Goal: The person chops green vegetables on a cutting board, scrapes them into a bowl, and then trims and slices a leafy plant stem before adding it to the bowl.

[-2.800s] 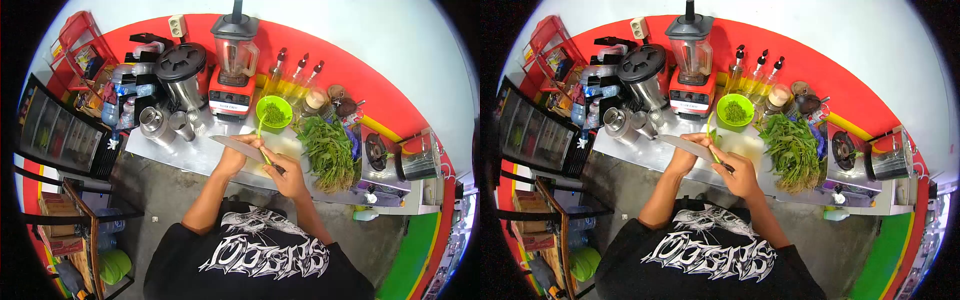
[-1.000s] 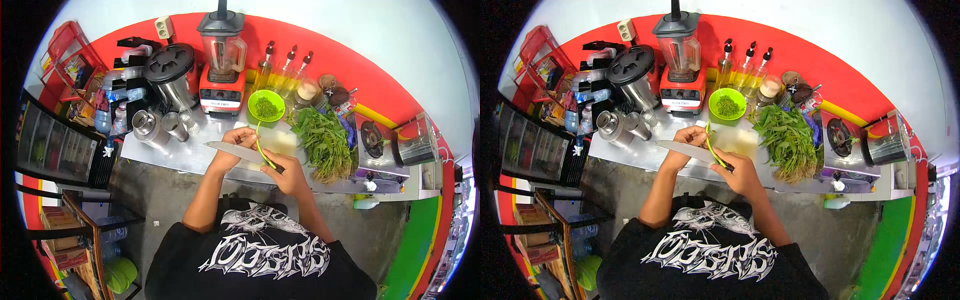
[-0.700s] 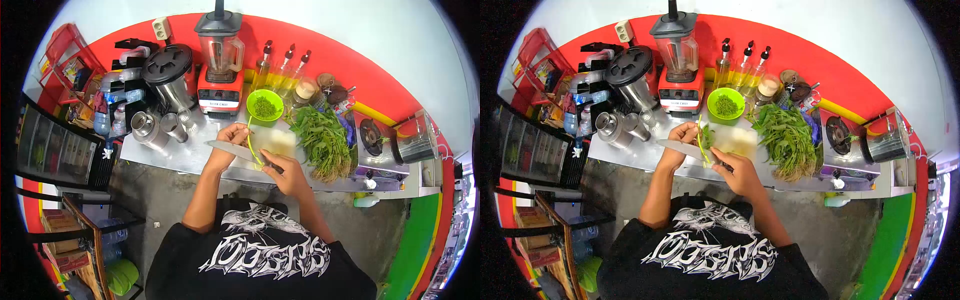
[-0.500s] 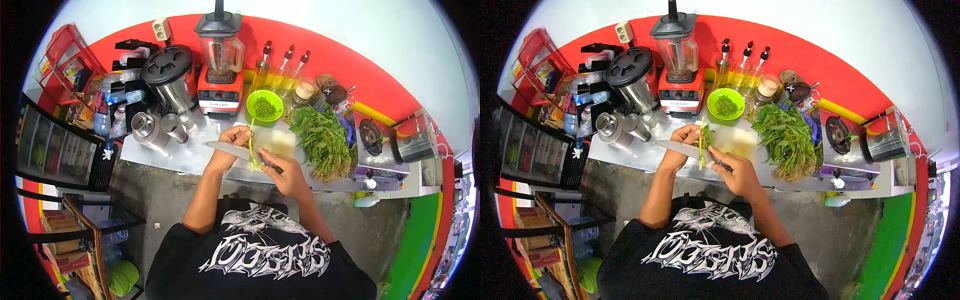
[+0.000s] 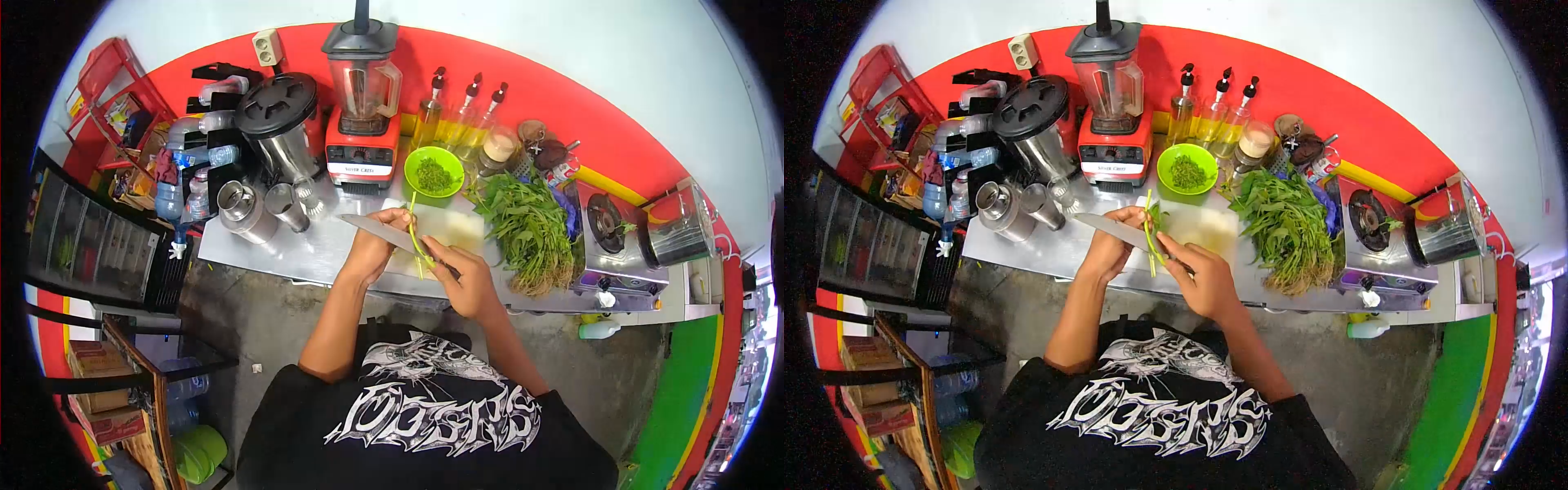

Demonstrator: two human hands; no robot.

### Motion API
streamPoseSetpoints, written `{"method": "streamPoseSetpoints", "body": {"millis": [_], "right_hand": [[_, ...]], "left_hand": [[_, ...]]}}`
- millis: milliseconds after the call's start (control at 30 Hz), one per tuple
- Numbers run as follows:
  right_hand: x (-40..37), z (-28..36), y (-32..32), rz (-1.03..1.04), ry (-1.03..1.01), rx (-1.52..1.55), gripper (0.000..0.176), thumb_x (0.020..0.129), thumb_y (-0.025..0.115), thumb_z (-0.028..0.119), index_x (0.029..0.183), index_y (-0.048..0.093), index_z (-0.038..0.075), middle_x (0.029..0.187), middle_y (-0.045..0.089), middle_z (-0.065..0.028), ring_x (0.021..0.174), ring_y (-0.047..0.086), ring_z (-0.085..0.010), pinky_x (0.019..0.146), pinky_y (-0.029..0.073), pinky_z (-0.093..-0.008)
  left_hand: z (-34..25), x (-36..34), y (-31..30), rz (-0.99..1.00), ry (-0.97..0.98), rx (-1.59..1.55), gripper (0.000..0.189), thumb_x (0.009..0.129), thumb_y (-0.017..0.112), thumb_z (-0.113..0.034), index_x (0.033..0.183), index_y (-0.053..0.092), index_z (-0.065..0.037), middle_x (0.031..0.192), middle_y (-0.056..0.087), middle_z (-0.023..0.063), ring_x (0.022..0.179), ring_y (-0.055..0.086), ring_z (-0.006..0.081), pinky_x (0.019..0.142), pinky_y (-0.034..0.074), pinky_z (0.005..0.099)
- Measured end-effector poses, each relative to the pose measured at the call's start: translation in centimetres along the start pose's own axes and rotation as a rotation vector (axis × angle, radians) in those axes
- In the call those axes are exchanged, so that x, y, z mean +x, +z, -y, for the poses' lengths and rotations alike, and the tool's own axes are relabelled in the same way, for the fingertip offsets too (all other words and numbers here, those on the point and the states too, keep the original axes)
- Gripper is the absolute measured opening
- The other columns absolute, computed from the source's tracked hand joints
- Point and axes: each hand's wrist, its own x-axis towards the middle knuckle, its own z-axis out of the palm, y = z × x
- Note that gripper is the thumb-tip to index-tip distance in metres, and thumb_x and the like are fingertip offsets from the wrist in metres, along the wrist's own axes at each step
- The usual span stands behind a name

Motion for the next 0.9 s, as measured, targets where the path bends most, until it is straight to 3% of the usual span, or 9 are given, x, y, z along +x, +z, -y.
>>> {"method": "streamPoseSetpoints", "body": {"millis": [100,200,267,500,733,900], "right_hand": [[0.0,-0.5,0.3,-0.031,-0.052,-0.002,0.047,0.093,0.063,0.005,0.140,0.060,0.007,0.083,0.061,-0.0137,0.069,0.056,-0.0229,0.067,0.047,-0.0332],[0.1,-0.4,-0.1,0.030,-0.086,0.001,0.048,0.093,0.063,0.005,0.140,0.061,0.007,0.083,0.061,-0.0139,0.069,0.056,-0.0233,0.068,0.047,-0.0334],[0.1,0.2,-0.5,0.087,-0.069,0.012,0.046,0.095,0.065,0.013,0.141,0.061,0.012,0.081,0.062,-0.0142,0.073,0.061,-0.0295,0.071,0.048,-0.0376],[-0.2,0.1,0.0,0.087,-0.076,-0.003,0.045,0.095,0.065,0.015,0.140,0.063,0.016,0.076,0.058,-0.0137,0.070,0.057,-0.0283,0.068,0.047,-0.0368],[-0.4,-0.2,0.8,0.029,-0.095,-0.065,0.045,0.095,0.067,0.018,0.139,0.064,0.017,0.070,0.051,-0.0126,0.064,0.053,-0.0281,0.063,0.044,-0.0380],[-0.4,-0.3,1.1,-0.001,-0.124,-0.026,0.044,0.095,0.066,0.018,0.139,0.064,0.018,0.078,0.058,-0.0152,0.068,0.057,-0.0306,0.065,0.046,-0.0377]], "left_hand": [[-0.4,-0.2,-0.2,-0.017,-0.046,-0.053,0.019,0.101,0.064,-0.021,0.100,0.069,-0.003,0.089,0.068,0.0009,0.077,0.062,0.0085,0.069,0.050,0.0227],[-0.8,-0.4,-0.6,0.129,-0.062,-0.057,0.021,0.102,0.063,-0.022,0.101,0.069,-0.002,0.091,0.070,0.0019,0.079,0.064,0.0099,0.071,0.052,0.0244],[-1.2,-0.7,-0.1,0.063,-0.026,-0.056,0.023,0.103,0.061,-0.022,0.104,0.071,-0.001,0.093,0.072,0.0031,0.078,0.064,0.0100,0.072,0.052,0.0255],[-0.8,-0.6,-1.5,-0.021,0.040,-0.013,0.014,0.099,0.066,-0.016,0.096,0.072,-0.004,0.086,0.070,0.0015,0.072,0.061,0.0074,0.067,0.050,0.0219],[-0.2,-1.0,-1.6,-0.041,0.012,-0.143,0.011,0.097,0.068,-0.010,0.098,0.073,0.000,0.085,0.071,0.0041,0.071,0.062,0.0089,0.067,0.052,0.0223],[0.2,-1.0,-1.7,-0.030,0.002,-0.124,0.012,0.098,0.067,-0.011,0.097,0.072,0.000,0.085,0.071,0.0048,0.073,0.063,0.0099,0.068,0.052,0.0217]]}}
